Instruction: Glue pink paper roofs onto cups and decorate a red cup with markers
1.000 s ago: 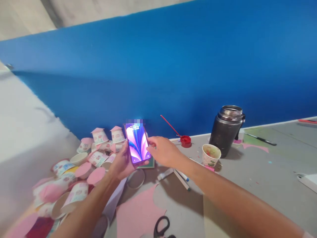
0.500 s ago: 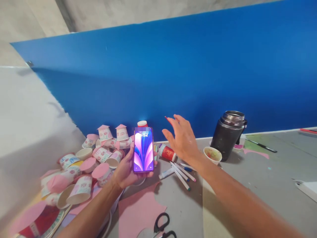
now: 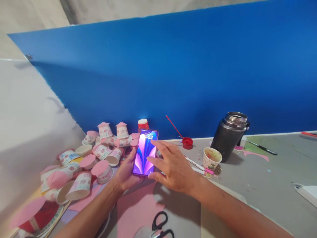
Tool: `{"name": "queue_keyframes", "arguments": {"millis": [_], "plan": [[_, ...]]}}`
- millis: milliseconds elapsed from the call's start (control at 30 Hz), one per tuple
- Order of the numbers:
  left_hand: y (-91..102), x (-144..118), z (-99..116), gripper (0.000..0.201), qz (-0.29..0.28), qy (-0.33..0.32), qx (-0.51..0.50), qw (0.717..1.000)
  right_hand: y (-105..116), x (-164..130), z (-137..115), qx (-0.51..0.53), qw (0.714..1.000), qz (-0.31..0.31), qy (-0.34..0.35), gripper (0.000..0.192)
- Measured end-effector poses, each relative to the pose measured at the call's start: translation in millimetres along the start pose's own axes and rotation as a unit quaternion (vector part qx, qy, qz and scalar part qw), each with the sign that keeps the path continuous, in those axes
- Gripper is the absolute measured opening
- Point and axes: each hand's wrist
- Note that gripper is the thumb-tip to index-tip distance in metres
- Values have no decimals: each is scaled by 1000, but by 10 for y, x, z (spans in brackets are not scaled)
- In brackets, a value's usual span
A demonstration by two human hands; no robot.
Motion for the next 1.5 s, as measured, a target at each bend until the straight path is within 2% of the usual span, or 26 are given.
{"name": "queue_keyframes", "arguments": {"millis": [67, 167, 200, 267, 400, 567, 667, 733, 833, 933, 1033, 1100, 1233, 1300, 1500], "plan": [[-27, -14, -9, 61, -4, 7, -4, 1000, -17, 68, 63, -41, 999, 3, -16, 44], [-59, -31, -19, 69, -15, 27, -4, 1000, 67, 121, 263, -110, 984, 93, -103, 48], [-66, -35, -22, 71, -16, 31, -3, 999, 115, 122, 326, -113, 979, 124, -121, 49], [-71, -41, -26, 73, -12, 25, -2, 1000, 214, 96, 408, -103, 974, 148, -137, 49], [-67, -41, -27, 73, -3, 18, -5, 1000, 317, -34, 376, -71, 972, 154, -165, 42], [-86, -32, 3, 78, 3, 22, -12, 1000, 258, -228, 240, -30, 967, 151, -203, 26], [-108, -25, 28, 77, 9, 8, -7, 1000, 150, -346, 183, 8, 965, 177, -191, 18], [-116, -20, 41, 76, 14, 0, 1, 1000, 39, -436, 137, 46, 968, 164, -182, 18], [-110, -14, 53, 74, 24, -10, 15, 1000, -168, -572, 59, 107, 982, 67, -144, 30], [-99, -12, 62, 73, 35, -16, 26, 999, -353, -673, 4, 161, 980, -40, -106, 36], [-99, -12, 71, 72, 32, -22, 27, 999, -432, -714, -7, 186, 972, -86, -113, 36], [-105, -11, 72, 72, 31, -26, 27, 999, -418, -709, -5, 188, 972, -70, -120, 35], [-113, -1, 44, 75, 39, -33, 41, 998, -310, -637, -46, 171, 980, 25, -96, 21], [-115, 6, 18, 77, 36, -28, 37, 998, -260, -584, -90, 164, 982, 54, -76, 20], [-138, 23, -81, 80, 10, -11, 41, 999, -226, -474, -163, 108, 993, 41, -28, 35]]}}
Point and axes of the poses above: each hand's wrist, its own x-axis towards the middle knuckle, its own y-axis out of the back of the hand, z = x × y, and after that the axes turned 15 degrees about x, right-handed
